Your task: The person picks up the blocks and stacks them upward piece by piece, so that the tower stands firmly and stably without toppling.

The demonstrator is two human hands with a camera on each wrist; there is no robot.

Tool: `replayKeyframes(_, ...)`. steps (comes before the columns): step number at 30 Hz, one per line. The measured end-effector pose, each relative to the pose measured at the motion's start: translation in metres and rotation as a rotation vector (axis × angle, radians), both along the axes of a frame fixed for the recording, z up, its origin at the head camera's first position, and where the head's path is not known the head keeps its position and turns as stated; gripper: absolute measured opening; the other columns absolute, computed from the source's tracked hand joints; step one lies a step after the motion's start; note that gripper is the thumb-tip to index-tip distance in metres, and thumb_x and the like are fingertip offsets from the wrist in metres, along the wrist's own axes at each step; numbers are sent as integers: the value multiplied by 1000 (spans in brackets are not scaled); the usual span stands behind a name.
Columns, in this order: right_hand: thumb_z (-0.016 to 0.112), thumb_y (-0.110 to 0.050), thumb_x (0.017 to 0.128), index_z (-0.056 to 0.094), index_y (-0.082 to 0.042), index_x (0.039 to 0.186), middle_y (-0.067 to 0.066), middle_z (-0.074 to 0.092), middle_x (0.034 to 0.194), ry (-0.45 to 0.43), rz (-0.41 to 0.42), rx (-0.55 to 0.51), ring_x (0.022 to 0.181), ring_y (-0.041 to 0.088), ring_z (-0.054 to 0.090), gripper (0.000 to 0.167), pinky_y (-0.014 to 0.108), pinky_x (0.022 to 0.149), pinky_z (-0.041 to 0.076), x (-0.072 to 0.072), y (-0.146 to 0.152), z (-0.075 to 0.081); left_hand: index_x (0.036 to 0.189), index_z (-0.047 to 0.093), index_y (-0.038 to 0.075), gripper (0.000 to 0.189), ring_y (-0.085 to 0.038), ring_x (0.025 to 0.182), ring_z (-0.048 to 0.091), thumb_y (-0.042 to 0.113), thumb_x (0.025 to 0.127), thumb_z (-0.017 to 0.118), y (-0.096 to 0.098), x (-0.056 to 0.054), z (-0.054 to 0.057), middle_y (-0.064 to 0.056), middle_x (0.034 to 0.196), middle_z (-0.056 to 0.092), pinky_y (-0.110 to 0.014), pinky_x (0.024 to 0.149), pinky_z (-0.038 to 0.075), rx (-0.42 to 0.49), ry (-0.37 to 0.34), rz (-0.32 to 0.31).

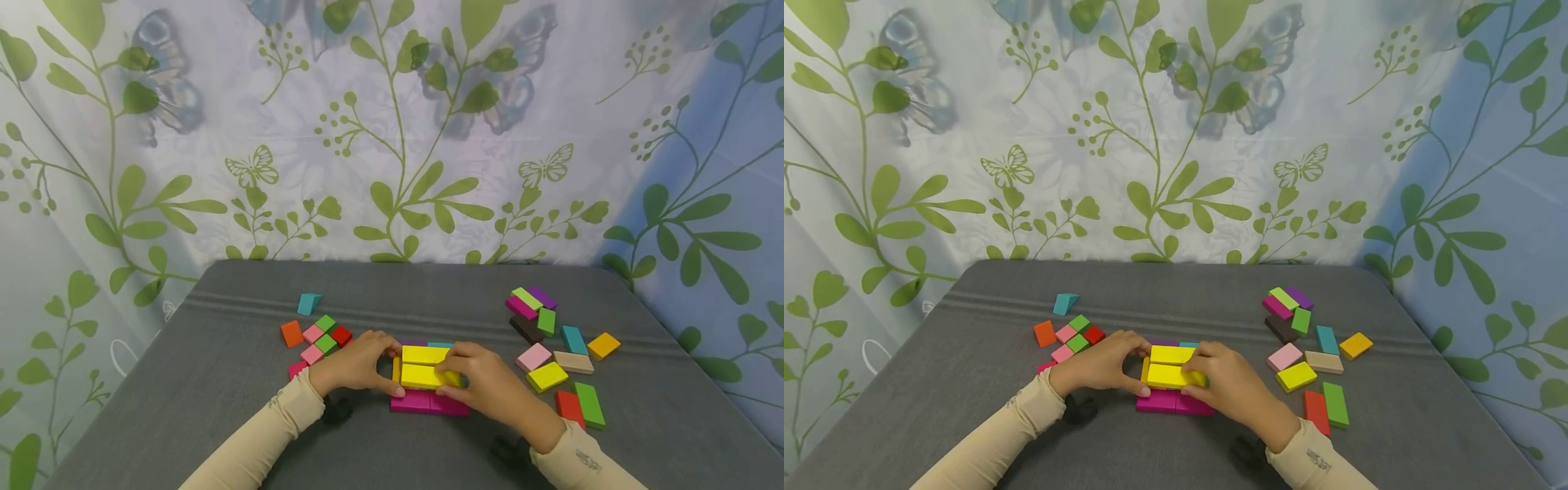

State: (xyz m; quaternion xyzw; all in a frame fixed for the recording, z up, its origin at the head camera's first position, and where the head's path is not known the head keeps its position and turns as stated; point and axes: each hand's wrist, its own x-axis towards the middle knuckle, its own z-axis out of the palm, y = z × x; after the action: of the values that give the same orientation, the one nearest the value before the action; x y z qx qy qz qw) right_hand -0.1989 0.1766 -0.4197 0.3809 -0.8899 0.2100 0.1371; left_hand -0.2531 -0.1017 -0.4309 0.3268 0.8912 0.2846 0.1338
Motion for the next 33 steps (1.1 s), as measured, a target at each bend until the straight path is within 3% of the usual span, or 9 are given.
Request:
replayKeyframes(6, 100, -24, 78, 82, -10, 104, -3, 68, 96, 0, -39, 5, 86, 12, 62, 34, 32, 78, 62, -2, 1, 1, 135, 65, 2, 68, -25, 118, 53, 39, 85, 93, 1, 1, 2, -3, 120, 63, -43, 105, 52, 0, -7, -4)
replayKeyframes(12, 97, -38, 82, 72, -7, 133, -1, 62, 114, -255, -75, -54, 101, 22, 61, 65, 41, 85, 62, -12, 17, 1, 147, 60, 3, 81, -26, 121, 55, 42, 85, 93, 1, 1, 3, -6, 128, 62, -43, 105, 53, 20, -8, 4)
replayKeyframes(17, 93, -38, 86, 63, -2, 145, 6, 58, 122, -428, -64, -89, 96, 22, 53, 76, 34, 77, 54, -23, 29, -3, 150, 59, 2, 82, -27, 121, 57, 41, 86, 93, 0, 1, 4, -8, 130, 62, -42, 103, 53, 75, 5, -18)
replayKeyframes(25, 91, -32, 87, 66, -2, 140, 10, 58, 126, -471, -65, -109, 92, 21, 50, 66, 31, 73, 48, -27, 33, -7, 144, 64, 4, 71, -26, 118, 56, 39, 88, 92, 0, 1, 3, -3, 122, 64, -43, 102, 52, 96, 58, -43)
replayKeyframes(33, 90, -33, 90, 63, 0, 144, 12, 61, 126, -485, -28, -120, 91, 18, 52, 68, 29, 71, 49, -30, 42, -4, 140, 66, 4, 67, -26, 117, 57, 38, 88, 92, 1, 1, 2, -3, 122, 65, -43, 101, 53, 104, 56, -36)
